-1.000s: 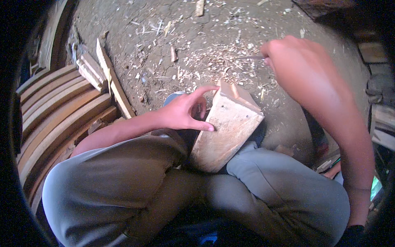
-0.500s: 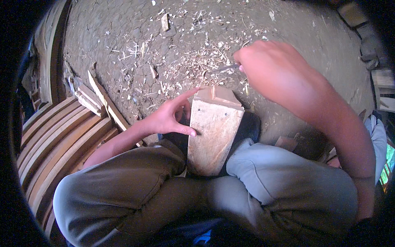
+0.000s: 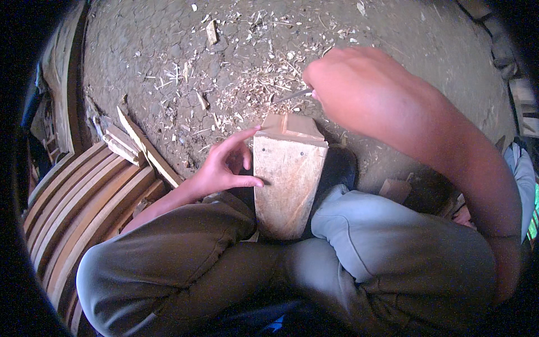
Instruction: The person sits cross-legged and uses a chisel to carve a small wooden block held between their legs. They repeatedly chip away at the wood, creating shavings that fall to the ground.
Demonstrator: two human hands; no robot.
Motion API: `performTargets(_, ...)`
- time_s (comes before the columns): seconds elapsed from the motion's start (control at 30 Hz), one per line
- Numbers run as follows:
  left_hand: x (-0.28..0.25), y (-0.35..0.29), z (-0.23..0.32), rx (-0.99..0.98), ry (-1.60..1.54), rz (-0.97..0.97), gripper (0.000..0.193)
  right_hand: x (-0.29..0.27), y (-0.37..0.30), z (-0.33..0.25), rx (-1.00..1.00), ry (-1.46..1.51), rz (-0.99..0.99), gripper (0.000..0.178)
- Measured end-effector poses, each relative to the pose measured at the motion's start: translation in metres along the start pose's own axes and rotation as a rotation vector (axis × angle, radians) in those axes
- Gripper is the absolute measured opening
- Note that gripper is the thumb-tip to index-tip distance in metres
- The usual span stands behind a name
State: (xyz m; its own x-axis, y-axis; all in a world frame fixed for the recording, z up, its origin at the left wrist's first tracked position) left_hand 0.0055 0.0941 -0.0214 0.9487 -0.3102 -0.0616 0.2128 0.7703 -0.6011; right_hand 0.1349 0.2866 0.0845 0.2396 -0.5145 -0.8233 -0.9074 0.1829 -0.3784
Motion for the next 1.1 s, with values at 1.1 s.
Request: performTargets(1.1,-0.002,-0.009,0.000,0.013,-0.092,0.083,0.076,-0.006,0.000,-0.012,-0.009,0.127,-0.005,0.018)
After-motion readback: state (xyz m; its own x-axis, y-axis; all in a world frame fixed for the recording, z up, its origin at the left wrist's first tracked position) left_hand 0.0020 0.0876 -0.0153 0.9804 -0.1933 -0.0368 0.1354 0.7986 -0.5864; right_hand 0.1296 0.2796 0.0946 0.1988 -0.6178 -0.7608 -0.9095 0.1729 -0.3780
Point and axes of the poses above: each hand's wrist, its own y-axis towards the middle knuckle, its own x-axis out of the palm, z = x × y, the point moved 9 cm from there along y, towards the middle knuckle, and after that the axes turned 11 degrees about -x, right-handed, at the moved point
